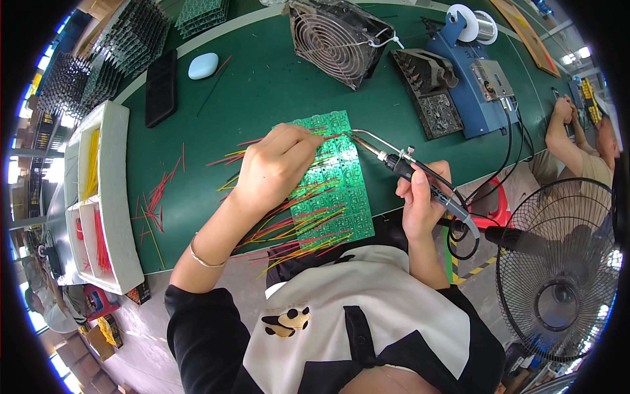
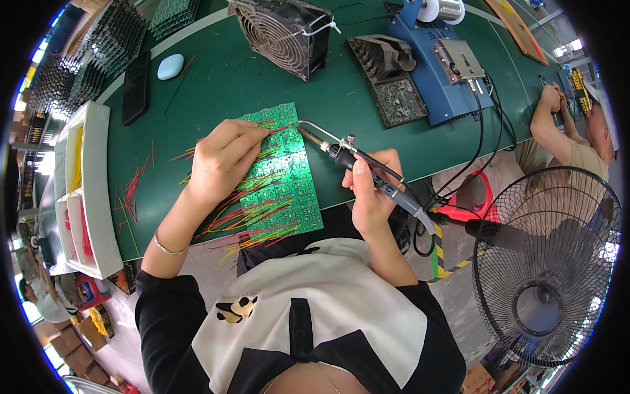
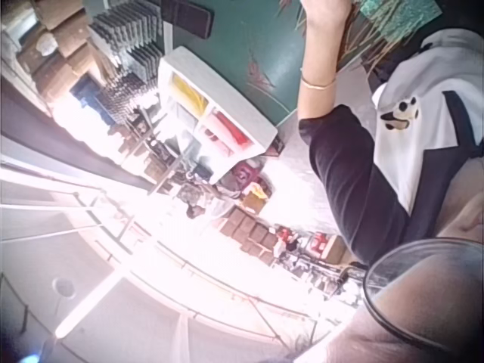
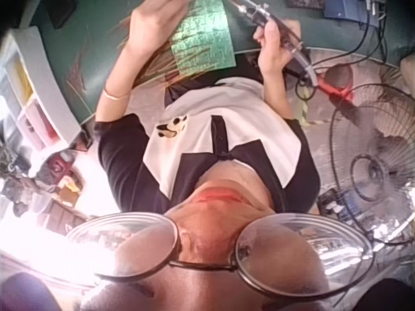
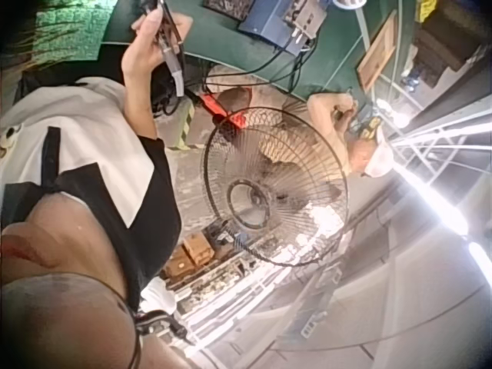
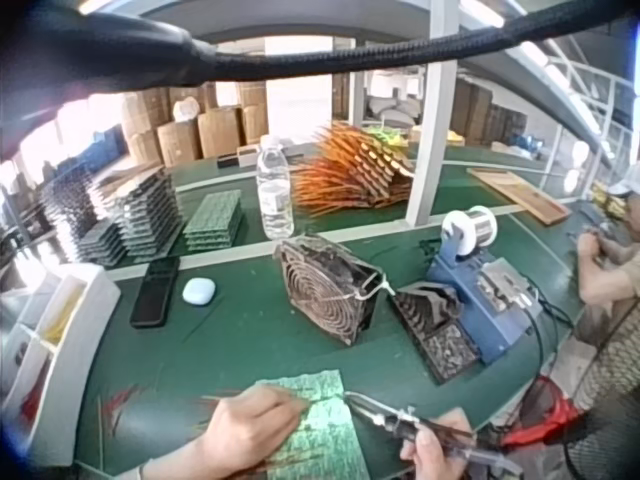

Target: The person takes wires from a container by hand, positions them onto a circuit board, and solders them to the board using a soldering iron.

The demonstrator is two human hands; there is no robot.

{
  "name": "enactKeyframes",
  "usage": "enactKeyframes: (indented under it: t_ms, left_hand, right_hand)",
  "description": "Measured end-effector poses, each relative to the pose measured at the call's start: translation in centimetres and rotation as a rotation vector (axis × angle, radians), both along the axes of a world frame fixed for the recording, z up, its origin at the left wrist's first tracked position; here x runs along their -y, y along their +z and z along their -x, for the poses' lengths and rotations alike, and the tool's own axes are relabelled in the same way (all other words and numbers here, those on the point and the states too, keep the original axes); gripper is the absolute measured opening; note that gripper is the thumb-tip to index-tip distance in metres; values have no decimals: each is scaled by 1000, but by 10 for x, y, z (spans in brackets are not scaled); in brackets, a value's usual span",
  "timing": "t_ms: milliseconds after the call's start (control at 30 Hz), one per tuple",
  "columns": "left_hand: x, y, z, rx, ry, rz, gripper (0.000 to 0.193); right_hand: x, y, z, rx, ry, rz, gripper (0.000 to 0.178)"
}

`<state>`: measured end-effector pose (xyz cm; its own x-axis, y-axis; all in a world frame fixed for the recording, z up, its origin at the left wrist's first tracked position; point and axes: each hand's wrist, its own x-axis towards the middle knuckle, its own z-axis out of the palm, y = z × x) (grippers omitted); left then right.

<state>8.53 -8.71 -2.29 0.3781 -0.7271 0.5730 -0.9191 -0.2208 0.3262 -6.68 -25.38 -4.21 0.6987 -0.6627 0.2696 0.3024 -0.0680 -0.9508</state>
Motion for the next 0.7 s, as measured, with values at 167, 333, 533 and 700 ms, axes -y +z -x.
enactKeyframes:
  t_ms: [167,333,533,700]
  left_hand:
    - [0,1,0,-5,6,-10,22]
    - [0,1,0,-1,-1,-11,22]
    - [3,-1,-1,61,-12,61,19]
    - [0,0,0,39,-8,18,20]
  right_hand:
    - [1,-2,1,25,8,16,16]
    - [0,0,0,10,7,24,17]
    - [1,-2,1,17,8,40,18]
    - [3,-3,3,17,6,13,19]
